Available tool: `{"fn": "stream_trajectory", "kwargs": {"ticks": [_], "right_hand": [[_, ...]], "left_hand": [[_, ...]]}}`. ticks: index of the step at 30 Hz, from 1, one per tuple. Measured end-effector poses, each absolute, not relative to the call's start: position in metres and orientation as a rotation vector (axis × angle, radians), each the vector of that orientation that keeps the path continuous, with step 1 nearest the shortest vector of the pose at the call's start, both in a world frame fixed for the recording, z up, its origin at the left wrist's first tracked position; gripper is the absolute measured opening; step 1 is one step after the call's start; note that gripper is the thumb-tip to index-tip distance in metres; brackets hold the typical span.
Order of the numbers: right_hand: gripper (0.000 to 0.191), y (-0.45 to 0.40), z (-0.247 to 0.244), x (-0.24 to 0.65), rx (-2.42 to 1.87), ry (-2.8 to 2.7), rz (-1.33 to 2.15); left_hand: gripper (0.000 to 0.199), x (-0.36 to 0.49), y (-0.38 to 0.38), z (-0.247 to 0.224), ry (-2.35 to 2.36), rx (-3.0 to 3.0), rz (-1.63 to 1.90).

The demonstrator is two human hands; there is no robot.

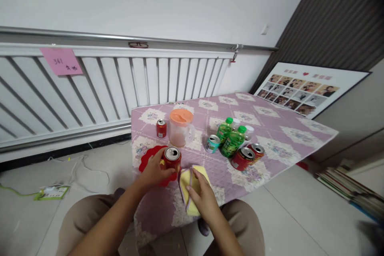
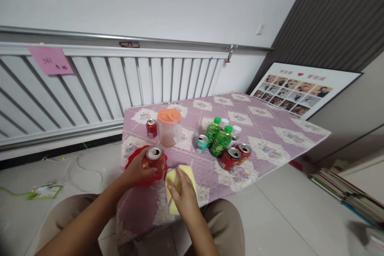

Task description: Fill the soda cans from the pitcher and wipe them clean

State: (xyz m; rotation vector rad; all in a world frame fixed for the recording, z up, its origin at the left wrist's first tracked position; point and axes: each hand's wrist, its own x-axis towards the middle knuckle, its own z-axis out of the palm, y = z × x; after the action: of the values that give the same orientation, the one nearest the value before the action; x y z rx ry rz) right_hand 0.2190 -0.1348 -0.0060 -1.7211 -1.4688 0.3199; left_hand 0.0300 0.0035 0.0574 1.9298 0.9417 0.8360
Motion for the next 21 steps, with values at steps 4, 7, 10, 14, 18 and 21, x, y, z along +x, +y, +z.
{"fn": "stream_trajectory", "kwargs": {"ticks": [4,7,10,14,18,21], "right_hand": [[0.070,-0.131,0.011,0.221,-1.656,-1.377,0.442],[0.077,-0.134,0.020,0.225,-1.616,-1.349,0.513],[0.076,-0.142,0.025,0.234,-1.585,-1.336,0.516],[0.071,-0.154,0.026,0.248,-1.576,-1.345,0.508],[0.066,-0.162,0.021,0.261,-1.630,-1.312,0.473],[0.066,-0.165,0.013,0.270,-1.660,-1.262,0.438]], "left_hand": [[0.070,0.051,-0.016,0.061,0.820,1.951,0.793],[0.068,0.064,-0.031,0.063,0.737,1.976,0.756],[0.069,0.076,-0.043,0.062,0.649,1.991,0.723],[0.073,0.094,-0.051,0.056,0.562,1.983,0.687],[0.078,0.112,-0.057,0.049,0.552,1.957,0.646],[0.085,0.126,-0.062,0.043,0.578,1.934,0.606]]}}
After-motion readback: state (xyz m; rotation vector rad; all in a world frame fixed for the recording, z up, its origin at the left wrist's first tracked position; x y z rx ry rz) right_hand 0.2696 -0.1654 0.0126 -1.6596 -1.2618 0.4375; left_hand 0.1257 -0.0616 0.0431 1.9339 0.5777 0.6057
